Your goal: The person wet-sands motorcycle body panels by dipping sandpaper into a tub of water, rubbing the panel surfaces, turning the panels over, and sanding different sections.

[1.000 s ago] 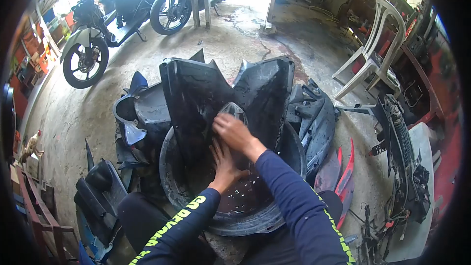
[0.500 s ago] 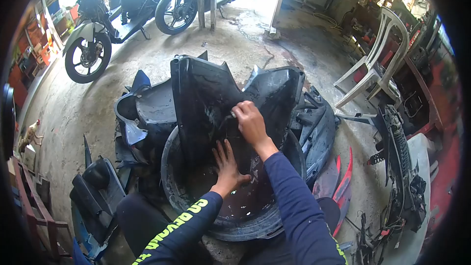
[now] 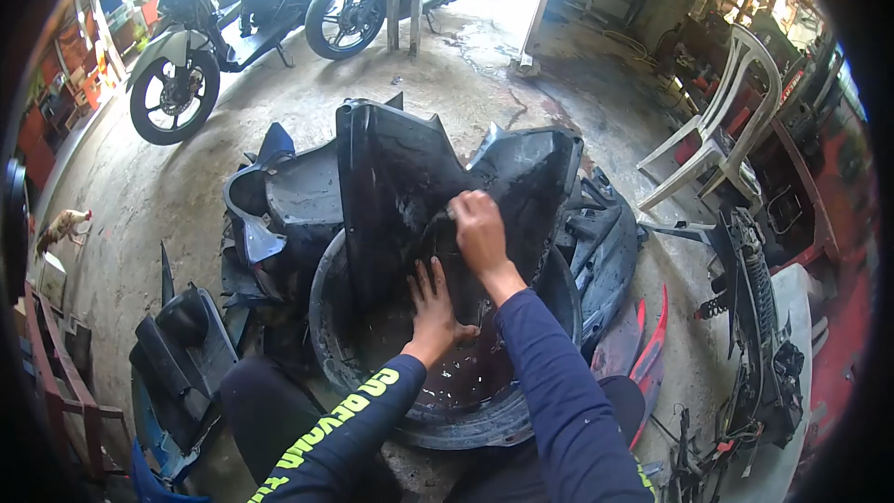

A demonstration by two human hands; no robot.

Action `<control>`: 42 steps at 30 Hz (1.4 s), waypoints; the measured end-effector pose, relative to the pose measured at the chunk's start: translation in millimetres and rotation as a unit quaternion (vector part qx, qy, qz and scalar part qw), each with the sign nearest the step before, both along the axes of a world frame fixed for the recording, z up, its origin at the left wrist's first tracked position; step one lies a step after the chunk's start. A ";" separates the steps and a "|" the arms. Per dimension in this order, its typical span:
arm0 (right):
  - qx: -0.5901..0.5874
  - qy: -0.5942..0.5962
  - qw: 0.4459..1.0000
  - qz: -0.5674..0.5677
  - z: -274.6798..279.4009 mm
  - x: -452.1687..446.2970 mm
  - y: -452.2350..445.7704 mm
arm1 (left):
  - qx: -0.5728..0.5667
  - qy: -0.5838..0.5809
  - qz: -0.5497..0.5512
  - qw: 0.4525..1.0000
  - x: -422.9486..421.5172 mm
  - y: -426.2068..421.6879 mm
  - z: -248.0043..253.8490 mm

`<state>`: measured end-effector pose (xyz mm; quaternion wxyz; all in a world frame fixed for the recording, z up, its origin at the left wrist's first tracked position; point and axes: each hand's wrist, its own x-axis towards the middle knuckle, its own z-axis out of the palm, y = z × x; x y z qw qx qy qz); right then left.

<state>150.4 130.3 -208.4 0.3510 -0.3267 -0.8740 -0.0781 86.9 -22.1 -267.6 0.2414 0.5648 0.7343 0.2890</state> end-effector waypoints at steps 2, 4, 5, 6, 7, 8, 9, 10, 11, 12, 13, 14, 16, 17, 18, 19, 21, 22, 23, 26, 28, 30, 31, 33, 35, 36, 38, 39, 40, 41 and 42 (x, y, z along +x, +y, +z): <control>0.025 -0.041 0.996 0.071 -4.5 -2.3 -1.6 | 0.011 -0.017 0.002 1.000 -0.9 -0.4 -4.5; 0.044 -0.043 0.995 0.082 -1.5 0.1 6.7 | 0.011 -0.012 -0.007 1.000 -4.5 -1.3 -4.0; 0.035 -0.007 0.999 0.021 3.3 0.7 6.3 | 0.012 -0.005 -0.003 1.000 -1.4 -1.0 -4.6; 0.025 0.026 0.999 -0.037 5.9 -0.5 4.4 | 0.011 -0.006 -0.002 1.000 -2.9 -1.3 -6.4; 0.059 -0.004 0.998 -0.009 -4.6 -2.6 -2.5 | 0.005 -0.007 0.004 1.000 -1.7 -0.2 -7.6; 0.071 -0.021 0.996 0.050 -10.3 -6.6 -11.9 | -0.001 -0.010 0.008 1.000 0.8 1.2 -9.0; 0.085 -0.028 0.991 0.094 -9.5 -4.1 -12.5 | 0.008 -0.011 0.007 1.000 -0.6 1.3 -10.6; 0.101 -0.032 0.985 0.136 -7.6 -3.8 -11.1 | 0.008 -0.011 0.005 1.000 1.3 -0.4 -11.3; 0.070 -0.012 0.995 0.067 2.8 1.3 -1.5 | 0.013 -0.016 0.002 1.000 1.5 -0.7 -9.2; 0.036 0.009 0.999 0.001 9.4 5.1 7.5 | 0.018 -0.021 0.001 1.000 0.8 -0.9 -7.3; 0.020 0.002 0.999 -0.035 4.3 0.6 7.3 | 0.010 -0.008 0.006 1.000 2.4 -0.8 -5.8; 0.018 0.001 0.999 -0.034 -4.7 -1.9 0.8 | 0.007 -0.009 0.008 1.000 1.5 -3.1 -8.5; 0.102 -0.092 0.979 0.150 -16.8 -5.5 -12.3 | 0.014 -0.016 0.005 1.000 -1.4 -0.4 -12.6; 0.072 -0.071 0.984 0.146 -11.7 -2.1 -9.1 | 0.014 -0.017 0.003 1.000 -1.2 -0.1 -11.1; 0.033 -0.049 0.997 0.052 -4.9 0.4 -2.6 | 0.018 -0.015 0.002 1.000 -0.3 3.1 -9.1; 0.019 -0.023 1.000 0.006 -5.3 -5.0 -2.9 | 0.008 -0.007 0.002 1.000 2.0 3.8 -8.5; 0.025 -0.013 0.999 0.022 -18.9 -12.8 -8.6 | -0.011 -0.009 0.004 1.000 0.7 1.8 -7.2; 0.048 -0.030 0.995 0.082 -26.0 -13.7 -13.2 | -0.012 -0.013 0.006 1.000 1.2 0.7 -6.7; 0.042 -0.034 0.994 0.100 -23.0 -11.4 -12.2 | 0.002 -0.015 0.004 1.000 0.7 -0.9 -7.7; 0.001 0.036 0.998 -0.056 -9.9 -11.4 -1.8 | 0.013 0.000 0.000 1.000 -2.3 0.3 -6.8; 0.036 -0.024 0.997 0.057 -20.6 -11.5 -14.2 | -0.017 -0.016 0.009 1.000 0.6 0.5 -2.7; 0.029 -0.049 0.992 0.114 -18.6 -10.5 -13.1 | -0.013 -0.010 0.006 1.000 5.7 -1.2 -4.6; -0.002 0.002 0.999 0.048 -13.9 -10.0 -7.1 | -0.006 0.000 0.006 1.000 4.6 1.0 -5.0; 0.002 0.056 0.998 -0.034 -15.8 -15.8 -8.3 | -0.008 0.015 0.005 1.000 4.0 1.4 -7.8; 0.014 -0.008 0.998 0.057 -22.4 -18.2 -23.2 | -0.018 0.025 0.006 1.000 1.5 1.9 -10.7; 0.028 -0.070 0.986 0.145 -22.6 -17.4 -28.3 | -0.027 0.037 0.003 0.999 0.3 0.8 -11.2; -0.048 0.008 0.999 0.022 -10.9 -8.5 -18.3 | 0.001 0.009 0.000 1.000 -0.8 0.4 -7.7; -0.040 0.033 0.999 -0.014 -6.8 -12.3 -16.3 | -0.002 0.013 0.000 1.000 2.0 0.8 -6.4; -0.034 0.057 0.997 -0.051 -6.3 -14.5 -17.5 | -0.010 0.017 0.000 1.000 4.5 -0.9 -7.1; -0.013 0.005 0.999 0.042 -14.2 -14.5 -22.1 | -0.005 0.002 0.006 1.000 2.9 -0.6 -9.3; 0.010 -0.048 0.990 0.134 -21.2 -13.8 -26.3 | -0.007 -0.001 0.005 1.000 3.5 -2.0 -10.7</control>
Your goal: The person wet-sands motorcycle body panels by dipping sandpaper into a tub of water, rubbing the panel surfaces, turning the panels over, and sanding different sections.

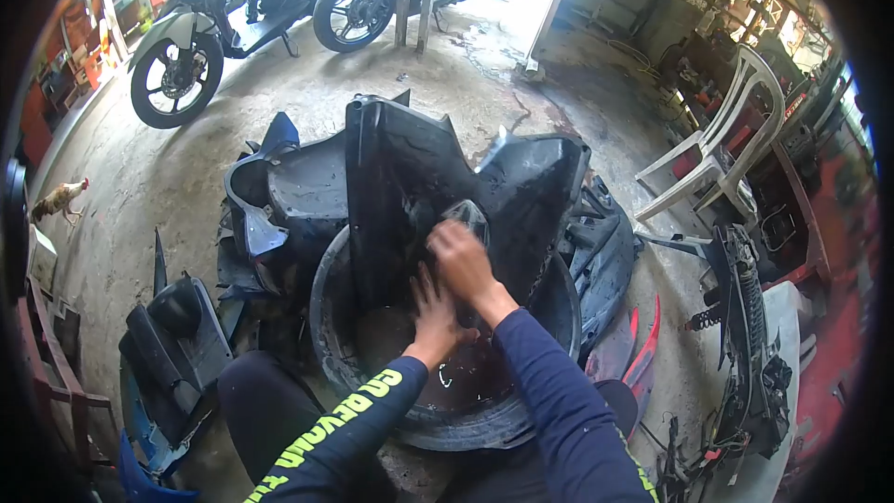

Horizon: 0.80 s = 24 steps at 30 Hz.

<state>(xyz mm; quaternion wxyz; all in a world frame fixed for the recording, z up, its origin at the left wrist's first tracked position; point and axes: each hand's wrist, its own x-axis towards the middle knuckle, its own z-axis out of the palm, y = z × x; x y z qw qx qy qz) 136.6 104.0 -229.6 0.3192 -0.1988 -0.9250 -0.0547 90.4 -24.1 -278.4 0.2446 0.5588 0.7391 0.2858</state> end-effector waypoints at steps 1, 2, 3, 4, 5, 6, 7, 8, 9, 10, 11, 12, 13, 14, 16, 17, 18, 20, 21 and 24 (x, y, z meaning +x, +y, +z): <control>0.012 -0.011 0.999 0.035 -3.5 1.4 1.0 | 0.007 -0.001 -0.003 1.000 -1.1 -2.0 -0.8; 0.015 -0.010 0.999 0.033 3.9 0.9 6.0 | 0.019 0.000 -0.005 1.000 -3.7 0.3 0.4; -0.021 0.057 0.996 -0.062 12.1 -0.9 12.3 | 0.005 -0.008 -0.009 1.000 -1.9 1.3 2.9; -0.062 0.122 0.978 -0.157 13.8 -2.6 12.5 | 0.004 -0.007 -0.008 1.000 -4.4 0.9 0.4; -0.054 0.111 0.978 -0.168 5.6 -8.0 9.6 | 0.014 -0.008 -0.004 1.000 -4.6 1.6 -4.1; -0.055 0.044 0.994 -0.080 0.2 -5.7 6.1 | 0.023 -0.010 0.000 1.000 -2.3 2.1 -8.0; -0.023 0.000 1.000 -0.020 -4.1 -4.7 4.2 | 0.003 0.024 0.000 1.000 -1.4 3.5 -11.6; 0.010 -0.042 0.998 0.039 -2.2 -5.6 2.3 | 0.005 0.024 -0.001 1.000 0.7 2.7 -8.6; -0.028 -0.013 0.999 -0.016 5.1 -1.6 8.1 | 0.003 0.018 -0.003 1.000 0.5 3.1 -5.5; -0.108 0.054 0.988 -0.099 11.0 -0.7 14.6 | 0.000 0.014 -0.003 1.000 -1.0 3.4 -3.6; -0.062 0.081 0.988 -0.117 8.2 -5.6 13.5 | 0.006 0.024 0.003 1.000 0.5 2.5 1.0; -0.018 0.105 0.985 -0.133 4.4 -8.0 10.3 | 0.004 0.023 0.006 1.000 -1.7 2.3 -1.0; -0.010 0.051 0.996 -0.073 1.0 -7.4 6.3 | 0.003 0.016 0.004 1.000 -3.8 2.9 -3.1; 0.000 -0.005 1.000 -0.013 0.6 -5.4 3.8 | 0.003 0.008 0.002 1.000 -4.7 4.3 -3.6; -0.047 0.033 0.993 -0.101 12.8 5.2 16.8 | 0.008 -0.003 -0.008 1.000 -5.4 5.7 -2.3; -0.040 0.061 0.988 -0.136 14.2 3.8 22.1 | 0.008 -0.002 -0.006 1.000 -3.3 5.9 -0.1; -0.034 0.087 0.981 -0.171 13.1 3.4 23.7 | 0.005 -0.001 -0.002 1.000 -1.2 4.3 0.9; -0.001 -0.008 1.000 -0.018 7.5 3.8 14.6 | 0.003 -0.009 0.001 1.000 -3.5 3.5 2.6; 0.019 -0.027 0.999 0.016 9.5 4.5 14.2 | 0.003 -0.013 0.002 1.000 -4.8 2.3 4.1; -0.050 0.075 0.984 -0.155 23.6 7.1 24.4 | -0.001 0.015 0.004 1.000 -0.3 1.4 8.4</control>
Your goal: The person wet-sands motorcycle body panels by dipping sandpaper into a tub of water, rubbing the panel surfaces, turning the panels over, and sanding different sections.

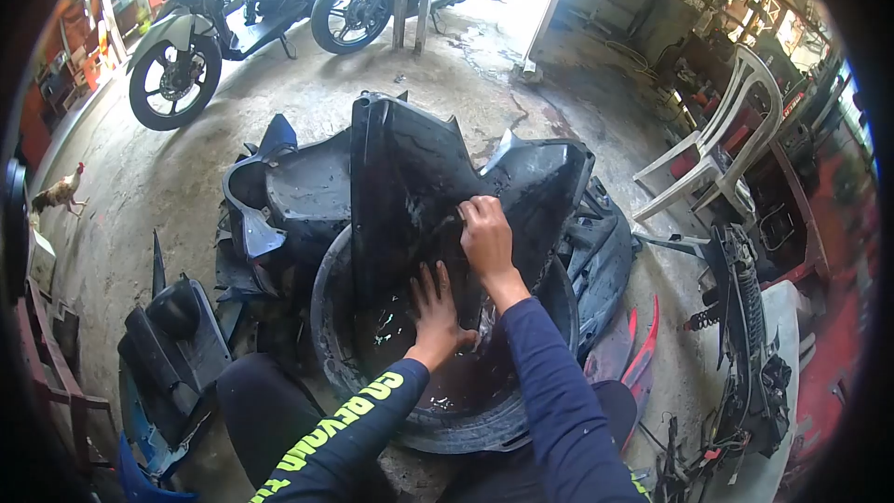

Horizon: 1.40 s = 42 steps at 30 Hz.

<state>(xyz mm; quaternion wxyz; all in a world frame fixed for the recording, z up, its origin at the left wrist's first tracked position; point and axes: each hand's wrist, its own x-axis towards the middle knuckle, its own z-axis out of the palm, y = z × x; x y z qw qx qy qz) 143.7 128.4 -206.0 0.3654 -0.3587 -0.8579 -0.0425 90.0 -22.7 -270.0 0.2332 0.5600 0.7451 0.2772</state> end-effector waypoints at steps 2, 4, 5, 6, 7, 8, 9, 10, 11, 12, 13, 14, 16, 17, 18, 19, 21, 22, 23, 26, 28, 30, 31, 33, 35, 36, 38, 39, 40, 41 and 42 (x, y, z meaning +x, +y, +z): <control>0.027 -0.017 0.999 0.039 -12.7 -7.4 -11.9 | -0.008 -0.019 -0.003 1.000 -4.5 0.1 -1.7; 0.065 -0.081 0.987 0.121 -16.5 -4.3 -13.2 | -0.014 -0.037 -0.012 0.999 -3.0 -0.5 -3.1; 0.034 -0.037 0.998 0.043 -11.5 -0.8 -10.0 | 0.000 -0.026 -0.012 1.000 -2.6 -0.2 -4.2; 0.004 0.008 0.999 -0.033 -4.7 0.7 -5.0 | 0.015 -0.015 -0.008 1.000 -2.3 1.6 -5.2; 0.028 0.034 0.997 -0.061 -7.3 -2.1 -1.2 | 0.016 -0.004 -0.001 1.000 0.4 1.6 -7.1; 0.027 0.035 0.997 -0.060 -11.5 -4.3 -4.9 | 0.015 -0.004 0.000 1.000 -1.2 1.1 -7.6; 0.055 -0.038 0.998 0.020 -16.6 -6.6 -11.1 | 0.007 -0.016 -0.003 1.000 -3.9 1.8 -7.6; 0.083 -0.111 0.985 0.100 -18.6 -6.5 -13.9 | 0.001 -0.029 -0.006 1.000 -4.2 2.6 -6.4; 0.065 -0.105 0.989 0.082 -13.2 -3.3 -10.7 | 0.001 -0.028 -0.009 1.000 -2.3 1.9 -6.0; 0.049 -0.064 0.997 0.016 -6.4 -0.6 -5.4 | 0.007 -0.017 -0.006 1.000 -0.7 2.9 -5.2; 0.053 -0.045 0.997 -0.028 -5.0 -3.4 -4.4 | 0.010 -0.008 -0.002 1.000 0.5 2.5 -6.0; 0.055 -0.027 0.996 -0.071 -7.3 -5.4 -5.3 | 0.008 -0.008 -0.001 1.000 -0.7 1.7 -5.1; 0.077 -0.096 0.990 0.062 -16.8 -8.0 -16.2 | -0.008 -0.014 -0.006 1.000 -3.5 0.7 -2.3; 0.104 -0.096 0.987 0.081 -15.8 -8.0 -16.7 | -0.007 -0.014 -0.007 1.000 -2.1 0.4 -2.7; 0.106 -0.096 0.987 0.078 -12.6 -6.8 -13.6 | 0.000 -0.015 -0.011 1.000 -2.1 0.7 -3.1; 0.083 -0.044 0.996 0.001 -8.0 -5.2 -7.4 | 0.007 -0.017 -0.013 1.000 -2.6 2.3 -3.9; 0.046 -0.014 0.997 -0.066 -11.0 -5.5 -10.4 | 0.001 -0.017 -0.011 1.000 -3.9 1.7 -4.5; 0.044 -0.014 0.997 -0.065 -12.3 -4.4 -13.3 | -0.003 -0.017 -0.011 1.000 -4.3 1.2 -3.7; 0.063 -0.039 0.997 0.001 -12.6 -2.4 -13.5 | -0.002 -0.017 -0.011 1.000 -3.2 1.6 -4.6; 0.049 -0.026 0.998 -0.039 -7.0 2.8 -3.4 | 0.014 -0.010 -0.010 1.000 -3.7 4.3 -5.7; 0.051 -0.047 0.997 -0.027 -11.2 2.0 -8.3 | 0.009 -0.020 -0.013 1.000 -4.2 1.5 -5.4; 0.063 -0.058 0.996 0.017 -12.1 4.1 -11.2 | 0.014 -0.015 -0.012 1.000 -4.2 -0.1 -5.3; 0.075 -0.072 0.993 0.057 -12.1 6.9 -11.7 | 0.019 -0.012 -0.014 1.000 -2.6 -0.4 -5.4; 0.074 -0.067 0.995 0.027 -4.6 5.7 -0.9 | 0.002 -0.007 -0.016 1.000 -1.9 1.2 1.3; 0.080 -0.065 0.995 -0.011 -6.1 1.8 -4.3 | -0.018 0.001 -0.015 1.000 -2.6 -0.5 2.2; 0.081 -0.063 0.995 -0.010 -12.0 3.9 -8.8 | -0.022 0.000 -0.019 1.000 -3.4 -0.3 1.7; 0.071 -0.066 0.995 0.023 -14.4 5.6 -14.3 | -0.023 -0.002 -0.018 1.000 -4.4 3.6 5.2; 0.083 -0.075 0.993 0.024 -10.2 5.7 -9.1 | -0.030 -0.001 -0.018 0.999 -4.0 2.6 7.5; 0.082 -0.074 0.994 0.024 -8.0 4.8 -5.2 | -0.039 -0.002 -0.019 0.999 -2.8 0.7 8.1; 0.084 -0.071 0.994 0.014 -6.6 2.6 -0.1 | -0.039 0.000 -0.018 0.999 -3.5 1.0 5.9; 0.084 -0.068 0.994 0.003 -5.9 1.3 0.9 | -0.032 -0.018 -0.022 0.999 -4.4 0.0 3.5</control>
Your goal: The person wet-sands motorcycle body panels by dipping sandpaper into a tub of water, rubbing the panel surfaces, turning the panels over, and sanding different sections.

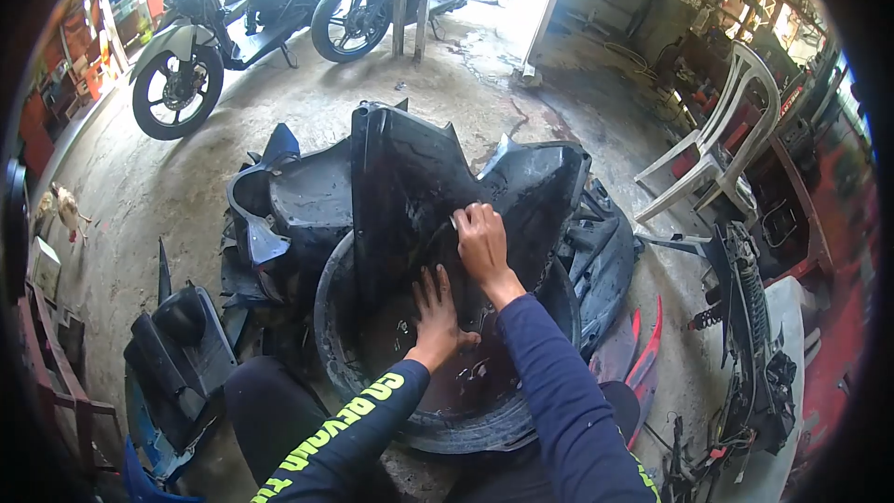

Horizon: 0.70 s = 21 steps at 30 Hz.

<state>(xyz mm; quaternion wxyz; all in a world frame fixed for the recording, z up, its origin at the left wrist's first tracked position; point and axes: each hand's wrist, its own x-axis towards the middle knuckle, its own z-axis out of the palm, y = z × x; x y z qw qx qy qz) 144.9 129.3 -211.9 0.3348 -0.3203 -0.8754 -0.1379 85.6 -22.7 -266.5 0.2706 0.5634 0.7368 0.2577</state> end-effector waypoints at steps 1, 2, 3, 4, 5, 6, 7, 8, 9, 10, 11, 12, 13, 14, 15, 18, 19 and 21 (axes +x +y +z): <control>0.005 0.007 1.000 0.016 -4.2 3.4 -6.3 | 0.010 -0.019 -0.005 1.000 -0.5 0.7 -0.1; -0.002 -0.005 0.999 0.037 -5.9 6.6 -11.9 | 0.015 -0.019 -0.004 1.000 -0.2 2.5 1.9; 0.007 -0.004 0.999 0.053 -5.6 9.5 -10.2 | 0.004 -0.016 -0.002 1.000 1.6 1.2 2.6; 0.015 0.001 0.998 0.069 -6.6 11.6 -7.5 | -0.008 -0.012 0.000 1.000 2.2 1.6 2.1; 0.015 0.002 0.998 0.069 -3.5 10.7 -5.0 | -0.008 -0.011 0.000 1.000 2.3 0.8 3.7; 0.015 -0.004 0.999 0.050 0.0 9.1 -0.5 | -0.007 0.002 -0.004 1.000 2.2 -1.2 5.4; 0.018 -0.009 0.999 0.033 4.0 5.8 3.4 | -0.004 0.015 -0.006 1.000 0.4 -0.4 7.2; 0.017 -0.007 0.999 0.034 -1.7 6.0 -1.1 | -0.005 0.016 -0.005 1.000 -0.5 -0.9 6.1; 0.017 -0.002 0.998 0.054 -10.2 8.4 -9.0 | -0.004 0.011 -0.006 1.000 -0.3 -0.6 4.5; 0.019 0.002 0.997 0.076 -15.2 11.1 -10.4 | -0.002 0.003 -0.006 1.000 0.7 1.7 3.4; 0.006 -0.006 0.997 0.080 -11.1 13.1 -11.8 | -0.002 0.002 -0.006 1.000 1.4 1.5 2.4; 0.008 -0.006 0.997 0.079 -5.7 11.1 -6.3 | 0.004 -0.003 -0.006 1.000 0.9 3.1 1.1; 0.004 -0.014 0.998 0.061 -1.0 8.2 0.6 | 0.007 -0.008 -0.006 1.000 2.0 1.9 -1.2; 0.000 -0.023 0.999 0.044 0.7 6.4 4.0 | 0.006 -0.007 -0.006 1.000 2.9 1.6 -1.7; -0.003 -0.019 0.999 0.035 -3.2 5.4 2.6 | 0.007 0.000 -0.007 1.000 1.7 3.8 -1.0; -0.029 -0.002 0.998 0.057 -10.8 16.9 -19.9 | 0.003 0.003 -0.011 1.000 0.7 1.8 2.9; -0.046 0.009 0.998 0.049 -12.1 21.8 -23.0 | -0.002 0.000 -0.014 1.000 1.4 0.5 3.5; -0.078 0.027 0.996 0.026 1.8 27.0 -33.0 | 0.016 0.022 -0.014 1.000 4.0 -3.5 -0.1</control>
